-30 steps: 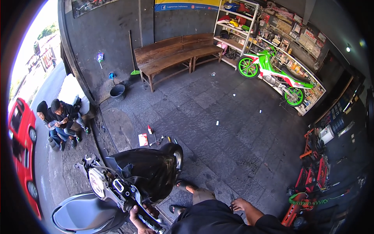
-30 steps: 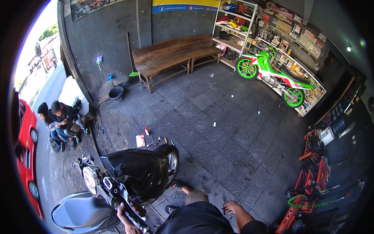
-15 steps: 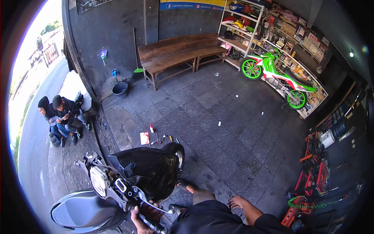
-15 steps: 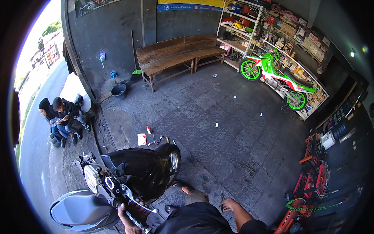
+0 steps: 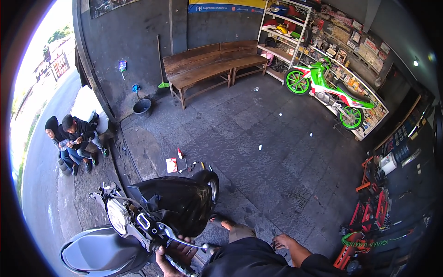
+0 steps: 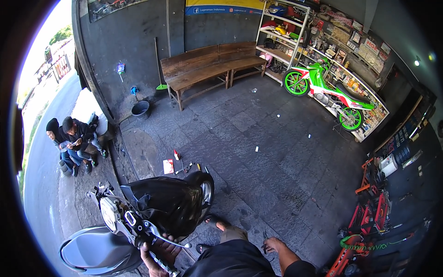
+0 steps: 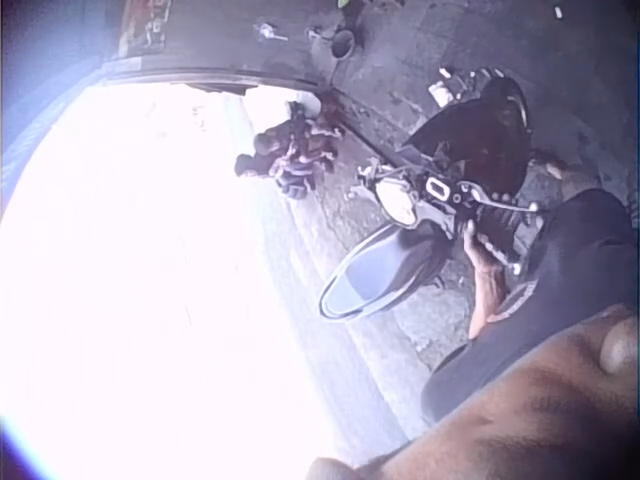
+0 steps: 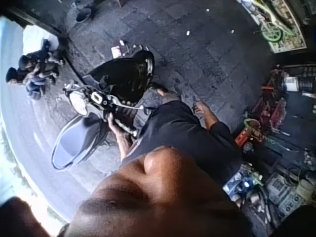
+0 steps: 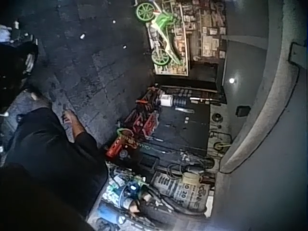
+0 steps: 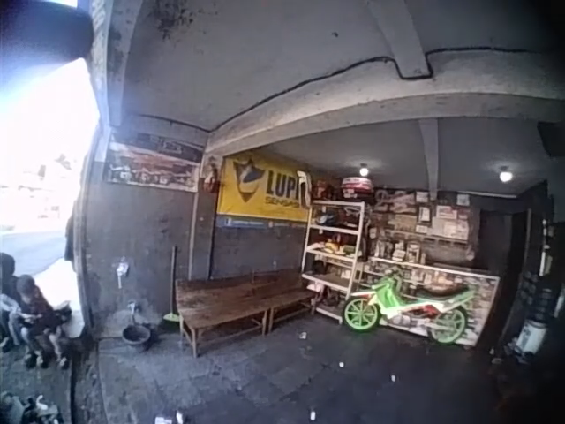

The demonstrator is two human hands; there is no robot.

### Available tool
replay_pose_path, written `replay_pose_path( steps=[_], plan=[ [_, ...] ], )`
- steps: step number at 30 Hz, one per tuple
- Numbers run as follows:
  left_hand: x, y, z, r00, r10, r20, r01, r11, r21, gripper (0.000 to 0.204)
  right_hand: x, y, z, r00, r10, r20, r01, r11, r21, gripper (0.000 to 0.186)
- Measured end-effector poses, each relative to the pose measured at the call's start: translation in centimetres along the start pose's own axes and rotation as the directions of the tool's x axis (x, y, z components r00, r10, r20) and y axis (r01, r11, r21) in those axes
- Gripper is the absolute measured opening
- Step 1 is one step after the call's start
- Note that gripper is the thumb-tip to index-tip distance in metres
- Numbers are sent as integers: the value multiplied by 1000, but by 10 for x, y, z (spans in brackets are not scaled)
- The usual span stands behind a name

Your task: Repairing the front panel and handlebars of a motorcycle.

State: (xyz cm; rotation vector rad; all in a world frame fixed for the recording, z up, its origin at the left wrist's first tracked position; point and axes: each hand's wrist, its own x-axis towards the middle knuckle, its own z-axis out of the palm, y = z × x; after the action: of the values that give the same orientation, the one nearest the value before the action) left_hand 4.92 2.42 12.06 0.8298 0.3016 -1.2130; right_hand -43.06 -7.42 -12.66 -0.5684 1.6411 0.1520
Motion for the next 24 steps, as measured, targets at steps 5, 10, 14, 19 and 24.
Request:
replay_pose_path(
  steps=[5,10,14,19,24],
  plan=[
    [-5,-1,6,999,-30,31,30,999,-16,62,2,-4,5,1000,-8,22,8,1000,9,26],
    [1,3,-7,995,-71,66,72,997,-19,55,-1,-8,6,999,-43,32,43,999,4,26],
    [2,4,-14,997,-77,-2,77,997,-16,45,-1,-7,4,998,-42,42,41,999,19,27],
    [2,7,-16,992,-104,72,110,991,-77,36,0,1,4,999,-16,39,14,999,48,27],
    [-4,10,-5,994,6,-110,13,985,171,47,-6,9,8,999,41,19,-42,999,33,26]
  ],
)
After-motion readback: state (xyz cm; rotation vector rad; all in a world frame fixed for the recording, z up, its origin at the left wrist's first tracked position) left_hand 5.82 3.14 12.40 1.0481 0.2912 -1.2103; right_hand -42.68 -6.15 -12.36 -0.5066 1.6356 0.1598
